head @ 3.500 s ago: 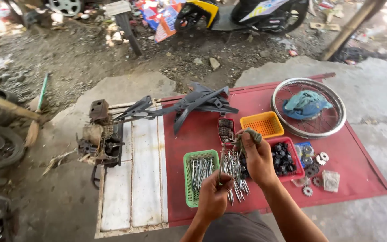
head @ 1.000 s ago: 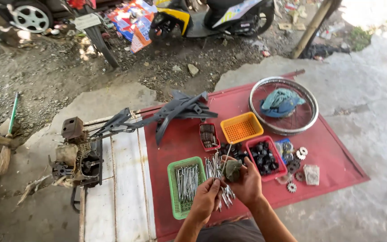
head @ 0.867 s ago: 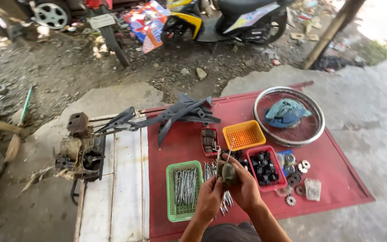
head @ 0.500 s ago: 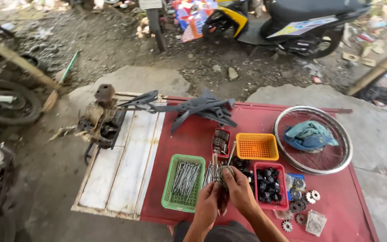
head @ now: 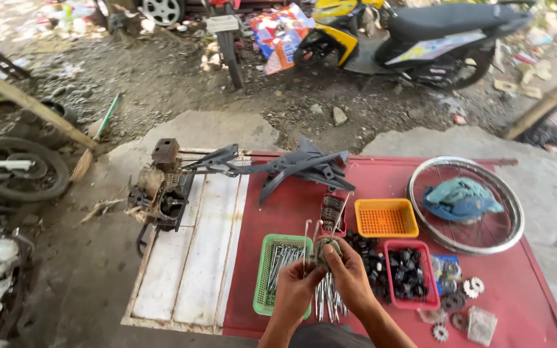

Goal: The person stands at a red table outdoors and repeatedly wipes metal tools, including wrenches and bolts, with a cloth. They pick up tools from a green basket and the table surface, wipe them, and place them back down.

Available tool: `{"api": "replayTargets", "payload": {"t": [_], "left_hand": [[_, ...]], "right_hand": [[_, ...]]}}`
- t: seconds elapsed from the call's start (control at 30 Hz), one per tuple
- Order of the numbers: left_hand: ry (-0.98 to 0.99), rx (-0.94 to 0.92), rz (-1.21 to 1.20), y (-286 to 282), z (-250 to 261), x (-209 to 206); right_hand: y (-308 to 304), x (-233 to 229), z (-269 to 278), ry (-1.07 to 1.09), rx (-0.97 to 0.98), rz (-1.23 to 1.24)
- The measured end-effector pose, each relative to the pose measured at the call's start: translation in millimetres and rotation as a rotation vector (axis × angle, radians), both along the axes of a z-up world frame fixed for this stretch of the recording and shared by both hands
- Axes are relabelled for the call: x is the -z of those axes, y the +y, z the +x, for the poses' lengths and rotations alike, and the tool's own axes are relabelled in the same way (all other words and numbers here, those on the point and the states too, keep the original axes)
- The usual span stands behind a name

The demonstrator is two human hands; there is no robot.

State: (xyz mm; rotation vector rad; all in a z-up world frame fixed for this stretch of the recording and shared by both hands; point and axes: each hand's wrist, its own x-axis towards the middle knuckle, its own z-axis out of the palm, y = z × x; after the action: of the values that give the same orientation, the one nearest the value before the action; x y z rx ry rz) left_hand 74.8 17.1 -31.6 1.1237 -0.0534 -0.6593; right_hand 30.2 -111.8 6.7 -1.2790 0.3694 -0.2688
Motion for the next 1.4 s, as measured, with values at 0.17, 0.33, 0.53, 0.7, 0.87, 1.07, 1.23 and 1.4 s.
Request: {"api": "replayTargets", "payload": {"t": [0.17,0.33,0.53,0.7,0.87,1.07,1.23,1.4], "left_hand": [[-0.138,0.110,0.070,7.9,17.2,-2.2],[-0.278,0.374,0.090,15.7,16.9,-16.2],[-0.239,0.664,0.091,23.7,11.0,-10.0],[-0.038,0.561,0.018,14.9,0.1,-7.1],[-0.103,0.196,0.079,-24.2,-3.1,-38.3],[-0.220,-0.181,-0.072,-41.0,-17.2,-32.8],[-0.253,-0.343,-0.114,-33.7,-48.9,-38.7],[-0.233,-0.430,0.227,-13.0,-70.1,-60.3]], "right_hand": [[21.7,23.7,-5.5,-0.053,0.149,-0.166],[24.1,16.5,-14.5,-0.080,0.360,-0.059],[-24.4,-18.0,-24.8,-0.197,0.503,0.094],[-43.3,-21.9,-26.1,-0.306,0.495,0.108],[-37.4,-25.8,-10.2,-0.203,0.217,-0.078],[-43.7,-17.0,3.9,-0.198,-0.180,-0.218],[-50.5,-23.6,17.9,-0.244,-0.432,-0.130],[-29.1,-33.2,25.1,-0.271,-0.502,-0.097]]}}
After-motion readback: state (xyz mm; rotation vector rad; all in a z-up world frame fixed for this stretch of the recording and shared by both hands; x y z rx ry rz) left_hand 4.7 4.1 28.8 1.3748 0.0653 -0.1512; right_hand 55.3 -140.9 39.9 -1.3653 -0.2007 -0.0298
